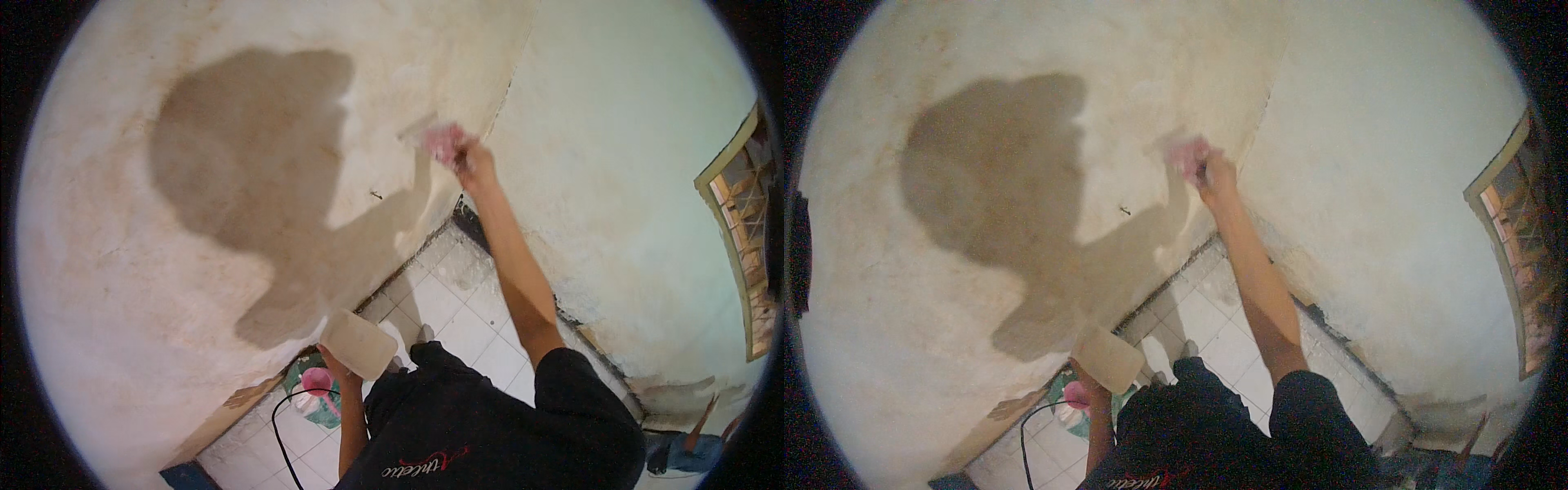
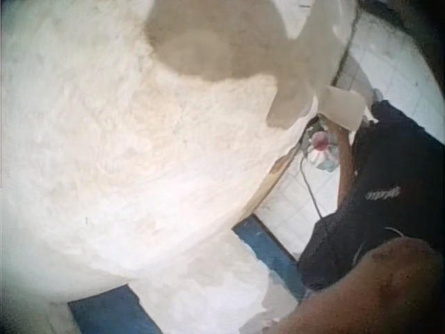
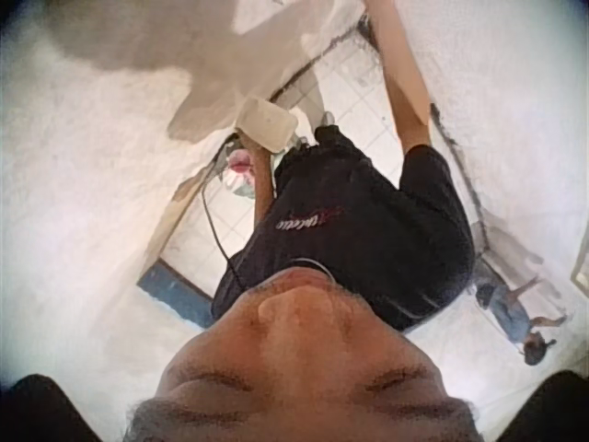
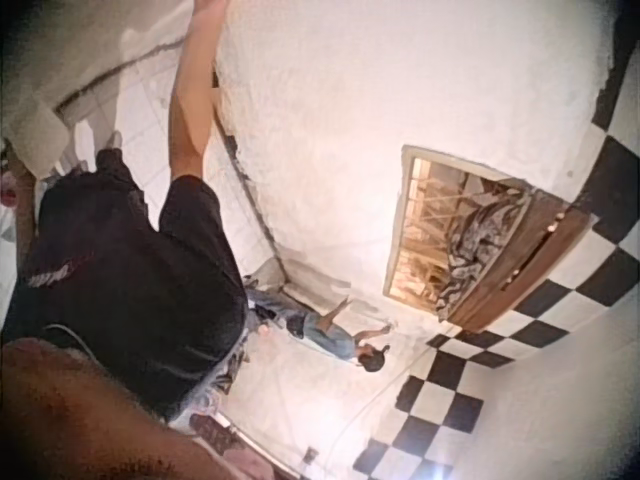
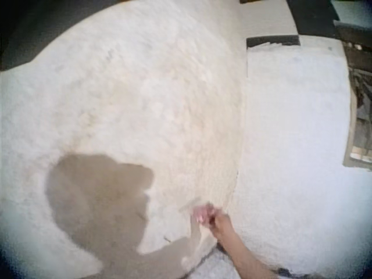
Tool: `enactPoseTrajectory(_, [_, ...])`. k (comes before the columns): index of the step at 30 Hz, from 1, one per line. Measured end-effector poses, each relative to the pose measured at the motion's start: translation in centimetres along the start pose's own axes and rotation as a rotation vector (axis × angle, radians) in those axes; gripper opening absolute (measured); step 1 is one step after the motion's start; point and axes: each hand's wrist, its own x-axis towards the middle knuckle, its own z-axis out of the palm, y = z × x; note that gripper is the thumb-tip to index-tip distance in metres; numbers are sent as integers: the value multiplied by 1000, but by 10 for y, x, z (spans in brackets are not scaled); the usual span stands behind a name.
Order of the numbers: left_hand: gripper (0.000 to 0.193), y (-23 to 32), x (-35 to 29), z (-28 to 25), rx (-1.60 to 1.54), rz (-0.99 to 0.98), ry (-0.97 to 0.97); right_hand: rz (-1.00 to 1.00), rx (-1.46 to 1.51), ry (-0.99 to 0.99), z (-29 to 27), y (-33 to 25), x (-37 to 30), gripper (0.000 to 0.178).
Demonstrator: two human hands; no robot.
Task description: The person applies a white substance to a wall using a spatula, scooping the material from a white plastic container and spreading it across the wall surface to fill in gaps or smooth the texture.
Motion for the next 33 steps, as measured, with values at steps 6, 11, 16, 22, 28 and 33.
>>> enactPoseTrajectory(6, [65,-1,-12,-33,-163,-31,67,260,-239,85,-59,114,-5,16])
enactPoseTrajectory(11, [60,1,-18,-41,-129,26,60,172,-289,100,-24,88,38,17])
enactPoseTrajectory(16, [65,-5,-16,-18,-69,51,-32,101,-137,-17,27,-3,34,17])
enactPoseTrajectory(22, [69,-24,5,-17,-186,-59,5,-27,-116,-69,66,-79,20,21])
enactPoseTrajectory(28, [66,-19,4,-17,-200,-92,55,-17,-41,55,-8,-3,-1,15])
enactPoseTrajectory(33, [64,-11,7,-5,-219,-87,39,292,-198,175,-93,127,16,10])
